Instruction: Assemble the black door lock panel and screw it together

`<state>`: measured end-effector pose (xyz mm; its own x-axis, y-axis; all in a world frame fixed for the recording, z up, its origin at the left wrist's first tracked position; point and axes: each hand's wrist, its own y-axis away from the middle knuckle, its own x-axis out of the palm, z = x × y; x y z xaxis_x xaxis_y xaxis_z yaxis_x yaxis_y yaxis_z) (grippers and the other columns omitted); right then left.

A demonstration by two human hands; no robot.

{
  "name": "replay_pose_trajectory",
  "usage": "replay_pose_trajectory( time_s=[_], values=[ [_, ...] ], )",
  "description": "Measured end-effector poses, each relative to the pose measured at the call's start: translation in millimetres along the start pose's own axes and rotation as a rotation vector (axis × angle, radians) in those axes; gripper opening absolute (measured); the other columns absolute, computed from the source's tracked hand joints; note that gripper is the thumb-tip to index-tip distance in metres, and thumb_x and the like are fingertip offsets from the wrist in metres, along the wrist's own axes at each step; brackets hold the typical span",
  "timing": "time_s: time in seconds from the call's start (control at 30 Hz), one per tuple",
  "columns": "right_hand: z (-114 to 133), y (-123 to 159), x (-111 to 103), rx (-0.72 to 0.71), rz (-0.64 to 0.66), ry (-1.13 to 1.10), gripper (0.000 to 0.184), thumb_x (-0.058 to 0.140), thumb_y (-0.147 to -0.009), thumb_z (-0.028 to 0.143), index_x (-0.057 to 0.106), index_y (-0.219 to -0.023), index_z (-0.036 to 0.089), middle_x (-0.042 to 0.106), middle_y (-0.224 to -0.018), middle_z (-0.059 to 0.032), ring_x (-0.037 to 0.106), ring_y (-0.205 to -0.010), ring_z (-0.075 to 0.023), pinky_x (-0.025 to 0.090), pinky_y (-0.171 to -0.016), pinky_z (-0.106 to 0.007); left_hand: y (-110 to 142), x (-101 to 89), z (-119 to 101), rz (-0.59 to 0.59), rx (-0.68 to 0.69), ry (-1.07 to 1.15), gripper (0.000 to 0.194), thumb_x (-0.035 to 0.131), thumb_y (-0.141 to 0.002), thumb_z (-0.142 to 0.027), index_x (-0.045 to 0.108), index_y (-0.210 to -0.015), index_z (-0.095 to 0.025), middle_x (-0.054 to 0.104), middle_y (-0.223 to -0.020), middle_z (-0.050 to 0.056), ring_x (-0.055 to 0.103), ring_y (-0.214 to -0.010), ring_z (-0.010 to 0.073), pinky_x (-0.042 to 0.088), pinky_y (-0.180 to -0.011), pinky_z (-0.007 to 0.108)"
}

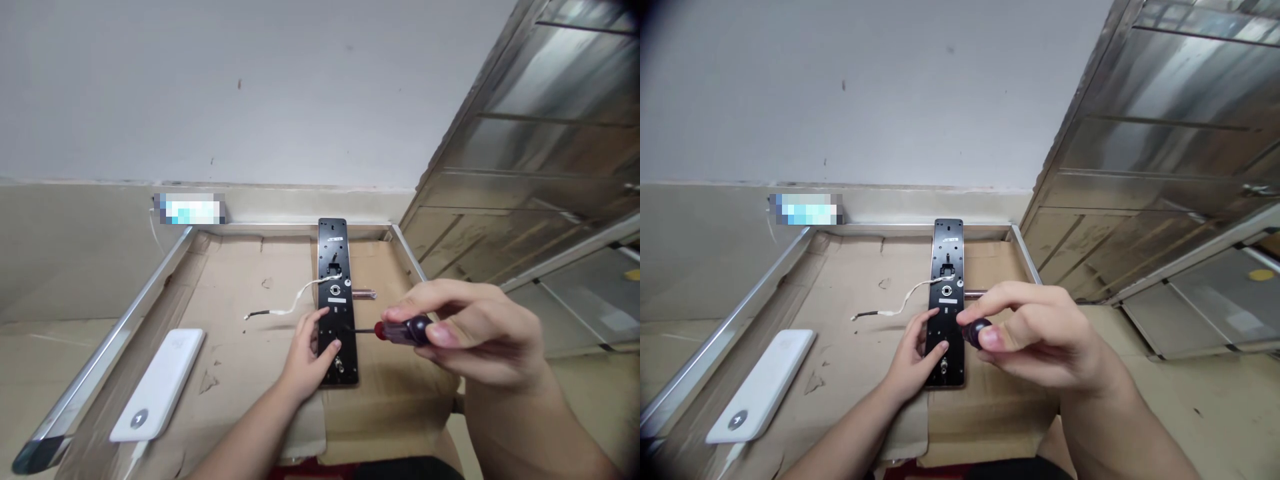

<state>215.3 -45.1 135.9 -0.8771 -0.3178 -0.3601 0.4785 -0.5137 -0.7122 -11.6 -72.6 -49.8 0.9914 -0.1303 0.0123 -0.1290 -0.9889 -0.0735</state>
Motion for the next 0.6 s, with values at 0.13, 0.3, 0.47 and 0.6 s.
replay_pose_trajectory(
  time_s=[0.13,0.3,0.47,0.6],
  values=[
    [1.8,-2.7,-1.1,-0.097,0.028,0.101,0.042,0.077,-0.07,-0.004,0.071,-0.103,0.022,0.072,-0.104,-0.0109,0.074,-0.088,-0.023,0.065,-0.075,-0.038,0.2,0.0,1.0,0.007,-0.005,-0.005,0.055,0.068,-0.091,-0.031,0.048,-0.143,-0.028,0.047,-0.142,0.011,0.059,-0.126,0.0246,0.052,-0.107,0.041],
    [-2.3,2.3,-0.6,-0.125,-0.064,0.236,0.041,0.081,-0.066,-0.002,0.069,-0.096,0.023,0.068,-0.09,-0.0057,0.073,-0.082,-0.0209,0.065,-0.071,-0.036,0.3,0.2,1.5,0.001,-0.01,0.011,0.056,0.068,-0.091,-0.032,0.049,-0.143,-0.029,0.047,-0.142,0.011,0.061,-0.123,0.0249,0.054,-0.105,0.042],
    [-3.2,-3.3,-4.7,-0.121,0.051,0.095,0.046,0.074,-0.072,-0.001,0.066,-0.11,0.023,0.07,-0.118,-0.0144,0.073,-0.101,-0.0285,0.065,-0.079,-0.045,-0.1,-0.1,-0.2,-0.002,-0.001,-0.006,0.055,0.068,-0.09,-0.031,0.05,-0.142,-0.029,0.048,-0.141,0.011,0.059,-0.126,0.0256,0.052,-0.106,0.042],
    [-3.9,-2.6,-7.4,-0.041,0.08,-0.034,0.053,0.06,-0.078,-0.008,0.064,-0.12,0.024,0.07,-0.128,-0.0155,0.073,-0.107,-0.0284,0.066,-0.077,-0.042,-0.1,-0.1,1.0,0.008,0.001,0.0,0.054,0.067,-0.092,-0.03,0.049,-0.143,-0.03,0.046,-0.142,0.011,0.057,-0.129,0.0257,0.052,-0.107,0.042]
  ],
)
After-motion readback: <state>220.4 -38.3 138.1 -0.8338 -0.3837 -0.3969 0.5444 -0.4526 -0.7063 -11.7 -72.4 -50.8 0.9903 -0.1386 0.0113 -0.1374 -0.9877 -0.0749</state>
